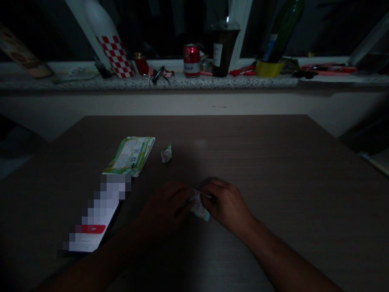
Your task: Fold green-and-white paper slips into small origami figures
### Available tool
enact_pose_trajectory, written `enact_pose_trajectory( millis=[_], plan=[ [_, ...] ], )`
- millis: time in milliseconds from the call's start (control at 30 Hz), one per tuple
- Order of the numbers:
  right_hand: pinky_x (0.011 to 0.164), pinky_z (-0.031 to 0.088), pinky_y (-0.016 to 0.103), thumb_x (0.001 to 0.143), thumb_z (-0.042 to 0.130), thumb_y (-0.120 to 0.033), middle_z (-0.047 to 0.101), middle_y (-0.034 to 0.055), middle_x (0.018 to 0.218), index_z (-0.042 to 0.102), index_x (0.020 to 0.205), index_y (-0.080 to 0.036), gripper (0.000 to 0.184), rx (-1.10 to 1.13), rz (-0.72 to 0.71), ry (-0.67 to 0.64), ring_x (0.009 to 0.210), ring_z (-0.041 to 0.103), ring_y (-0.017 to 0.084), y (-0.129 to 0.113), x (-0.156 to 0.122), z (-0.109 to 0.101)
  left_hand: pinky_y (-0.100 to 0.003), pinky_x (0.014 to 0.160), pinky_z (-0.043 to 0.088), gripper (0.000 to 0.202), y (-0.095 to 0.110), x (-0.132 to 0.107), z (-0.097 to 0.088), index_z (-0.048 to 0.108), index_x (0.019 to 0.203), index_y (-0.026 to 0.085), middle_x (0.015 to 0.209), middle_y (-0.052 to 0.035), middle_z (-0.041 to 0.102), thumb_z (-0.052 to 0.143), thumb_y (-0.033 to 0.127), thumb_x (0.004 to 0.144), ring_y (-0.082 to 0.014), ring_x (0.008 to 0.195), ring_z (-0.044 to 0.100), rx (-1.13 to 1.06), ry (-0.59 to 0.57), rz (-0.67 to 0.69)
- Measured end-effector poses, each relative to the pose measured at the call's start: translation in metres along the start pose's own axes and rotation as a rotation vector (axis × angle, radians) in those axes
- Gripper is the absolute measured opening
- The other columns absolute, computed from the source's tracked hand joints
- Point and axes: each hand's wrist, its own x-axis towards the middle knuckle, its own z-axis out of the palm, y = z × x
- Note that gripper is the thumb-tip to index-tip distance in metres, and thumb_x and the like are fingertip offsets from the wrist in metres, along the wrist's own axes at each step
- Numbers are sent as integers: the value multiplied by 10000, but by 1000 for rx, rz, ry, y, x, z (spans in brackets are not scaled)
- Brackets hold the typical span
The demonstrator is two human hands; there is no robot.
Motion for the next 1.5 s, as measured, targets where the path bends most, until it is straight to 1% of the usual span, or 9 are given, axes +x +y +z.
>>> enact_pose_trajectory(
  millis=[133, 300, 800, 967, 1100, 1200, 1300, 1400, 1500],
  plan=[
    [631, 482, 274, 812, 585, -94, 637, 32, 749, 650, 805, -184, 111, -15, -101, 36, 708, 602, 168, -3, 0, 1, -382, 777, 454, 102, -4, 6, -1, 625, 900, 137, 923, -80, 637, 536, 180, 872, -226, 862, 549, 114, 55, -6],
    [635, 481, 303, 807, 602, -98, 645, 49, 729, 663, 808, -160, 87, -47, -166, 104, 695, 595, 184, -8, -1, 4, -376, 702, 411, 147, -4, 8, 0, 622, 765, 155, 764, -50, 621, 532, 218, 862, -211, 750, 532, 174, 76, -3],
    [608, 458, 318, 834, 596, -106, 662, 52, 706, 669, 837, -154, 88, -55, -324, 206, 634, 580, 172, -19, -1, 0, -356, 676, 368, 137, 3, 12, -6, 600, 649, 177, 658, -21, 608, 577, 205, 781, -181, 669, 530, 221, 226, -65],
    [608, 465, 322, 840, 586, -125, 668, 42, 699, 677, 844, -185, 109, -45, -281, 191, 630, 594, 173, -21, -2, -6, -354, 682, 384, 135, -10, 12, -16, 598, 665, 170, 657, -23, 614, 561, 184, 794, -181, 667, 550, 272, 229, -91],
    [580, 465, 316, 831, 592, -133, 659, 33, 656, 679, 802, -186, 106, -16, -271, 230, 597, 591, 170, -21, -3, -13, -342, 687, 411, 128, -27, 8, -24, 569, 660, 181, 663, -16, 608, 565, 162, 786, -182, 675, 557, 287, 335, -149],
    [590, 473, 316, 818, 610, -116, 669, 41, 679, 680, 818, -172, 90, -1, -269, 228, 617, 602, 173, -18, -3, -14, -354, 733, 448, 16, -29, 6, -26, 591, 770, 173, 769, -42, 635, 591, 187, 777, -203, 764, 580, 193, 309, -181],
    [589, 470, 310, 816, 612, -110, 667, 42, 687, 672, 806, -167, 83, -4, -266, 217, 624, 598, 169, -15, -2, -14, -373, 807, 471, 209, -19, 6, -23, 603, 963, 150, 950, -89, 646, 631, 233, 773, -227, 904, 579, 65, 267, -142],
    [603, 470, 315, 823, 602, -133, 654, 36, 686, 658, 806, -178, 74, -28, -241, 215, 636, 589, 173, -16, -1, -12, -354, 748, 472, 27, -10, 7, -19, 608, 810, 163, 819, -54, 644, 596, 187, 805, -196, 791, 572, 40, 184, -78],
    [604, 464, 320, 830, 594, -159, 627, 34, 669, 635, 820, -184, 49, -39, -227, 205, 628, 563, 174, -19, -1, -10, -332, 700, 466, 78, -5, 6, -15, 605, 758, 163, 753, -44, 631, 569, 170, 826, -181, 739, 559, 31, 179, -58]
  ],
)
